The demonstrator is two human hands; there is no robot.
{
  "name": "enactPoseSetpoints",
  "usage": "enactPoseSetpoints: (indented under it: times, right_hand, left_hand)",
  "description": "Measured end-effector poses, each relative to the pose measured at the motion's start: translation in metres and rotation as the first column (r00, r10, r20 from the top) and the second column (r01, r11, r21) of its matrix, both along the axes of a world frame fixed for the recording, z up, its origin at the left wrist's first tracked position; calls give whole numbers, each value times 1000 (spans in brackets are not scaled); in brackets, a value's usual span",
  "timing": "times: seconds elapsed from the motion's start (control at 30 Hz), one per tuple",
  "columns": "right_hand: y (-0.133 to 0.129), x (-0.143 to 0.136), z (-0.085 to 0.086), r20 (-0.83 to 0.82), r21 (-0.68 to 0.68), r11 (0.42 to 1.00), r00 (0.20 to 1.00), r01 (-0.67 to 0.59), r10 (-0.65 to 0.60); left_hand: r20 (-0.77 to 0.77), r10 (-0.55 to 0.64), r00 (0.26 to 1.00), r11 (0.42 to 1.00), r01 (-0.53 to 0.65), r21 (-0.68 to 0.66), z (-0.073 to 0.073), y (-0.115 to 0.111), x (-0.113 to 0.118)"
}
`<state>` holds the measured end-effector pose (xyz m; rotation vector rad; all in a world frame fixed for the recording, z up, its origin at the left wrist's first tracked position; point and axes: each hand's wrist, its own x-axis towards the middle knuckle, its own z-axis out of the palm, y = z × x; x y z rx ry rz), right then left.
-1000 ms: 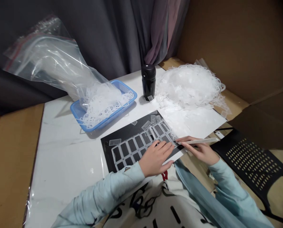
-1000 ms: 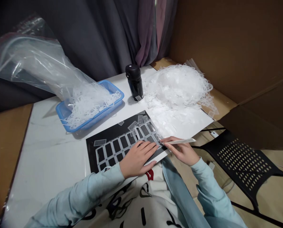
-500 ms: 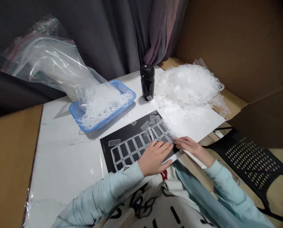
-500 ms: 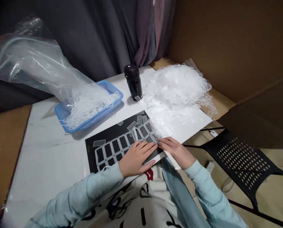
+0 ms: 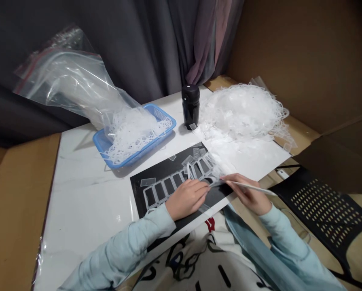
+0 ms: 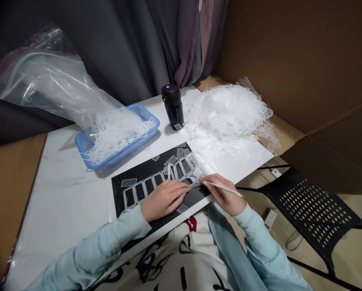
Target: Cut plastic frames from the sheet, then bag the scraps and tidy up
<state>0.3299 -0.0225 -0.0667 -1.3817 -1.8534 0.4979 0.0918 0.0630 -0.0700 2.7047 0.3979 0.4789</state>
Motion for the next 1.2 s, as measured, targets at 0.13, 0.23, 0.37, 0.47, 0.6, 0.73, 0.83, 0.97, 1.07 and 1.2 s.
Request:
enactPoseSetpoints:
  times: [0.13,0.23,0.37,0.47,0.6,0.73,0.83,0.97,1.07,1.2]
  right_hand:
    - [-4,-7,11,-111,-122,991,993,-55,42]
    - [-6,-23,12,-164,-108,993,986,-46,28]
    - [-9,-48,5,-216,-110,989,974,-100,74]
    - [-11,-58,-1,-228,-125,986,970,-113,82]
    - [-12,-60,-7,-224,-158,984,973,-83,46]
    - [-11,-61,-9,-223,-153,980,971,-124,88]
    - [-9,-63,-9,-210,-146,979,972,-142,109]
    - [-8,-65,-8,-184,-105,983,974,-153,132]
    - [-8,-65,-6,-162,-84,985,977,-154,139]
    - [-8,-65,-8,-140,-85,982,978,-168,156]
  left_hand:
    - [-11,-45,999,999,45,11,6,8,-27]
    - [-9,-74,997,996,74,56,5,9,-42]
    - [43,-76,996,991,71,111,-2,5,-49]
    - [65,-71,995,986,60,155,-6,4,-49]
    - [83,-73,994,976,54,213,-8,4,-50]
    - [105,-63,992,979,41,197,-8,3,-51]
    - [106,-52,993,981,31,193,-8,2,-51]
    - [101,-43,994,980,23,196,-8,1,-51]
    - [98,-39,994,981,20,191,-7,1,-50]
    - [113,-50,992,984,29,177,-6,1,-50]
